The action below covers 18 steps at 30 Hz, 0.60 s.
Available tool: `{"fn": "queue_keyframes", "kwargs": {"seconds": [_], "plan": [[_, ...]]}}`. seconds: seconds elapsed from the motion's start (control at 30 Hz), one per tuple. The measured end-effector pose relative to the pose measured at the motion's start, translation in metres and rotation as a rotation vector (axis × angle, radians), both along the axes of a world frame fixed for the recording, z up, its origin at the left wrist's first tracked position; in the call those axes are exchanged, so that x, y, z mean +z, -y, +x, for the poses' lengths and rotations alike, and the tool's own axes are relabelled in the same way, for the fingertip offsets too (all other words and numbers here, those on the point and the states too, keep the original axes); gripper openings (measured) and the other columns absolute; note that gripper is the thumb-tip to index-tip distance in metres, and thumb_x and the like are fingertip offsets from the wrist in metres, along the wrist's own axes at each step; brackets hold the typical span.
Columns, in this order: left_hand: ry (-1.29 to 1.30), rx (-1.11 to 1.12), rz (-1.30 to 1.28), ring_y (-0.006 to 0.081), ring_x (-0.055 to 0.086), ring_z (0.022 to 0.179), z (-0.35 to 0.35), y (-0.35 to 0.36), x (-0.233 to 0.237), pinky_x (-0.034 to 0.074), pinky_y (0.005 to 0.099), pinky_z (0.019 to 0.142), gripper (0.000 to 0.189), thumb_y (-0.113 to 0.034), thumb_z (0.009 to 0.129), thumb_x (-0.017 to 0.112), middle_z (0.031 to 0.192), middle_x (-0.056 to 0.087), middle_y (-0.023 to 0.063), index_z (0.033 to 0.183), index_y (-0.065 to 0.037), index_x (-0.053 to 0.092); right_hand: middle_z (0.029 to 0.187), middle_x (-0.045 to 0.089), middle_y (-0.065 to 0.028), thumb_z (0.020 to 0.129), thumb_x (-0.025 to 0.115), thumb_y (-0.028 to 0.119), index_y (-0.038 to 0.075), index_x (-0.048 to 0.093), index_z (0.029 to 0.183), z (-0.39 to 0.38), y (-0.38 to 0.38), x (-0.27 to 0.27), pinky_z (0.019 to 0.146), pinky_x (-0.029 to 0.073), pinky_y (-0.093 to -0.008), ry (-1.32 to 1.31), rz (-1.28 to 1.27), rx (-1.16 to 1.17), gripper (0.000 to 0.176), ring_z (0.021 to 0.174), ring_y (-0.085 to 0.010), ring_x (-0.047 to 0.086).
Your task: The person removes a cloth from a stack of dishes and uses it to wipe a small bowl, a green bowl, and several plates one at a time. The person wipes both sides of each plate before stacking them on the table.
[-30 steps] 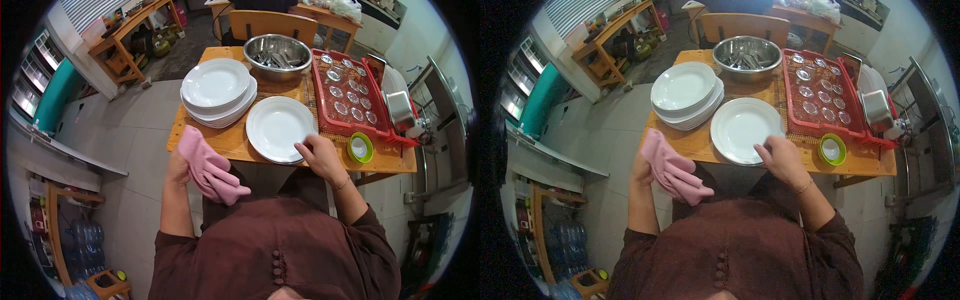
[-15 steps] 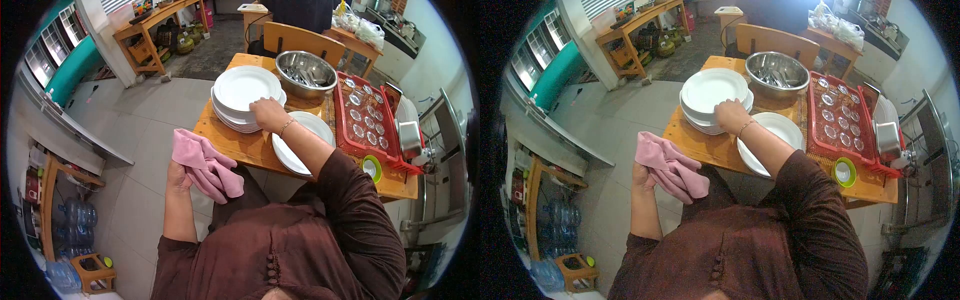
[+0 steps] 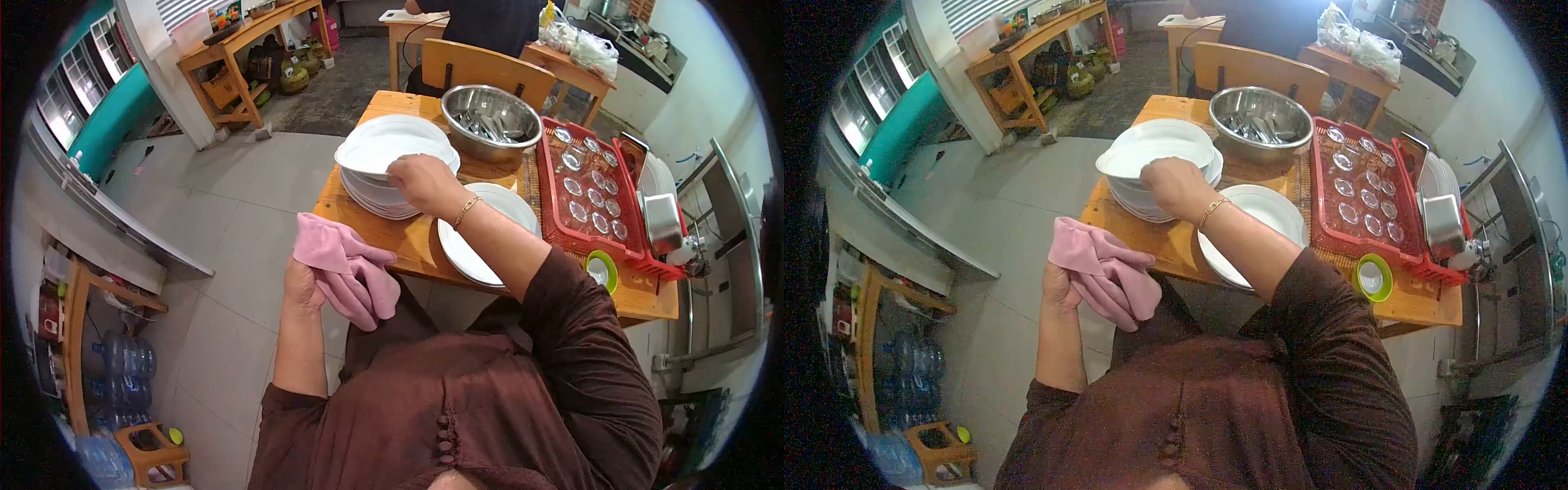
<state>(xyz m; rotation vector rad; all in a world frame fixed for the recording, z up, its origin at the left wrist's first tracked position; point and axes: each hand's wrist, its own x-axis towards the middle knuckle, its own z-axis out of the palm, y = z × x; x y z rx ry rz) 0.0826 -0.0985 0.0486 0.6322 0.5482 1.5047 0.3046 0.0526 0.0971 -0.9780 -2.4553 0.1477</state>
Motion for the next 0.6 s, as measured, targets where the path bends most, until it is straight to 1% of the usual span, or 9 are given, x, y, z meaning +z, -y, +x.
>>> {"fn": "queue_keyframes", "kwargs": {"seconds": [0.1,0.27,0.3,0.37,0.4,0.43,0.5,0.57,0.6], "plan": [[-0.113,0.371,0.008,0.0154,0.062,0.085,0.014,0.001,0.010,0.053,0.0313,0.071,0.030,-0.028,0.094,0.060,0.096,0.063,0.0073,0.106,-0.001,0.057,0.082,0.064,-0.0187,0.085,0.062,0.019,0.003,0.065,0.085,-0.003,0.004,0.020,0.072,0.048,-0.0458,-0.139,-0.021,-0.030,0.016,0.081,-0.0381,0.062],[-0.515,0.312,0.387,0.0131,0.061,0.085,0.055,0.017,0.084,0.051,0.0271,0.070,0.028,-0.026,0.092,0.062,0.093,0.062,0.0037,0.108,-0.003,0.058,0.072,0.060,-0.0198,0.088,0.065,0.022,0.000,0.062,0.084,-0.004,0.000,0.050,0.063,0.047,-0.0392,-0.428,-0.049,-0.126,0.023,0.066,-0.0323,0.060],[-0.500,0.304,0.439,0.0139,0.061,0.086,0.067,0.012,0.080,0.051,0.0281,0.072,0.029,-0.026,0.092,0.062,0.093,0.061,0.0039,0.109,-0.003,0.058,0.069,0.060,-0.0131,0.089,0.067,0.021,-0.001,0.064,0.086,-0.001,-0.003,0.055,0.060,0.045,-0.0315,-0.468,-0.109,-0.158,0.022,0.062,-0.0179,0.055],[-0.334,0.327,0.528,0.0161,0.061,0.089,0.093,-0.009,0.044,0.051,0.0306,0.074,0.030,-0.026,0.091,0.062,0.096,0.061,0.0049,0.110,-0.003,0.058,0.070,0.061,-0.0074,0.090,0.066,0.019,-0.001,0.066,0.089,0.001,-0.011,0.052,0.058,0.044,-0.0278,-0.666,-0.221,-0.165,0.020,0.064,-0.0107,0.052],[-0.651,0.415,0.693,0.0187,0.060,0.093,0.094,-0.018,0.040,0.050,0.0330,0.078,0.033,-0.027,0.090,0.062,0.100,0.061,0.0069,0.112,-0.002,0.057,0.071,0.062,-0.0046,0.090,0.066,0.018,-0.002,0.067,0.091,0.003,-0.014,0.048,0.058,0.043,-0.0259,-0.766,-0.277,-0.171,0.020,0.065,-0.0071,0.051],[-0.929,0.549,0.863,0.0212,0.060,0.096,0.094,-0.027,0.035,0.050,0.0353,0.081,0.036,-0.027,0.090,0.062,0.104,0.060,0.0090,0.114,-0.001,0.056,0.074,0.065,-0.0114,0.088,0.066,0.022,-0.003,0.065,0.085,0.002,-0.014,0.046,0.062,0.047,-0.0330,-0.896,-0.354,-0.156,0.025,0.065,-0.0153,0.057],[-1.524,0.721,1.021,0.0256,0.053,0.109,0.107,-0.066,0.009,0.044,0.0381,0.092,0.040,-0.026,0.090,0.060,0.117,0.055,0.0123,0.123,-0.004,0.051,0.072,0.065,-0.0084,0.088,0.066,0.019,-0.003,0.065,0.085,0.003,-0.008,0.047,0.060,0.046,-0.0311,-1.043,-0.422,-0.070,0.022,0.063,-0.0112,0.053],[-1.725,0.722,1.025,0.0300,0.046,0.123,0.122,-0.103,-0.010,0.038,0.0410,0.103,0.046,-0.025,0.091,0.058,0.131,0.049,0.0157,0.132,-0.006,0.046,0.072,0.064,-0.0045,0.089,0.066,0.016,-0.002,0.067,0.088,0.009,-0.023,0.031,0.057,0.046,-0.0287,-1.027,-0.333,-0.055,0.018,0.064,-0.0072,0.052],[-1.721,0.723,1.030,0.0300,0.046,0.123,0.124,-0.104,-0.010,0.038,0.0410,0.103,0.046,-0.025,0.091,0.058,0.131,0.049,0.0157,0.132,-0.006,0.046,0.082,0.066,-0.0034,0.090,0.064,0.013,-0.001,0.068,0.096,0.015,-0.023,0.033,0.062,0.049,-0.0249,-1.072,-0.452,0.032,0.015,0.071,-0.0070,0.056]]}}
